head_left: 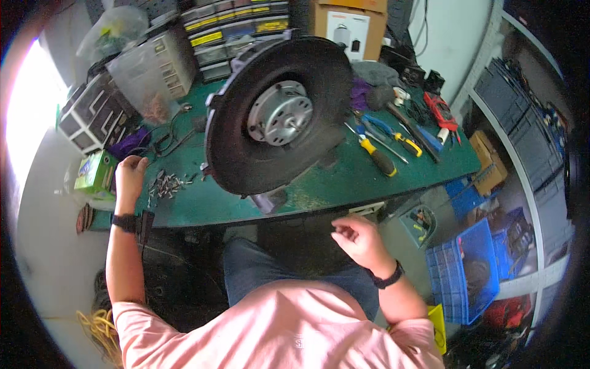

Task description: The person disassembles a motor assembly by removing a fan blade and then uses pliers and a screwdriver to remove a retaining clip from the motor housing. They handle the fan blade, motor housing, and retaining clip throughout the process.

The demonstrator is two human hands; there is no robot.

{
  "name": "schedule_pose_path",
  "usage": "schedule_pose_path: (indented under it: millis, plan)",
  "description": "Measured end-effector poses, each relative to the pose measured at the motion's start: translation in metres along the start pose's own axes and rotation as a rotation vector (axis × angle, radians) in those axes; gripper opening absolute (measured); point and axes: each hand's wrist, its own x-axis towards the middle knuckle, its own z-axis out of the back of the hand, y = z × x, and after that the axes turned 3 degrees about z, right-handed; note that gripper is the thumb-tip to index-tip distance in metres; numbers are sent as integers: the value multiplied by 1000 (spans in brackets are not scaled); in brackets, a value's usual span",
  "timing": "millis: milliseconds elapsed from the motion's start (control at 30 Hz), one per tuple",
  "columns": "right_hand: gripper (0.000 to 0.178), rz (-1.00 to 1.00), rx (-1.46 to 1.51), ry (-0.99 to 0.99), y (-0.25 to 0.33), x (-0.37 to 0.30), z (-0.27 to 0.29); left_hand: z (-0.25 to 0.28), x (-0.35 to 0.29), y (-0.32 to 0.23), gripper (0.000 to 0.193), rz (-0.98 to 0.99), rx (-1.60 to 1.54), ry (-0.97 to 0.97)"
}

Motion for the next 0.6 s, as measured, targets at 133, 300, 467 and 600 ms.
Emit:
schedule_pose_path:
  millis: [133, 300, 467, 600]
  plan:
    - [31, 255, -205, -202, 38, 60, 6, 19, -26, -106, 29, -135, -363, 67]
    - [63, 357, -223, -412, 61, 132, 1, 25, -58, -193, 45, -390, -638, 127]
    - [93, 356, -282, -469, 78, 159, -20, 10, -66, -223, 51, -363, -710, 147]
    - [94, 313, -281, -493, 87, 166, -32, 5, -66, -238, 49, -340, -704, 149]
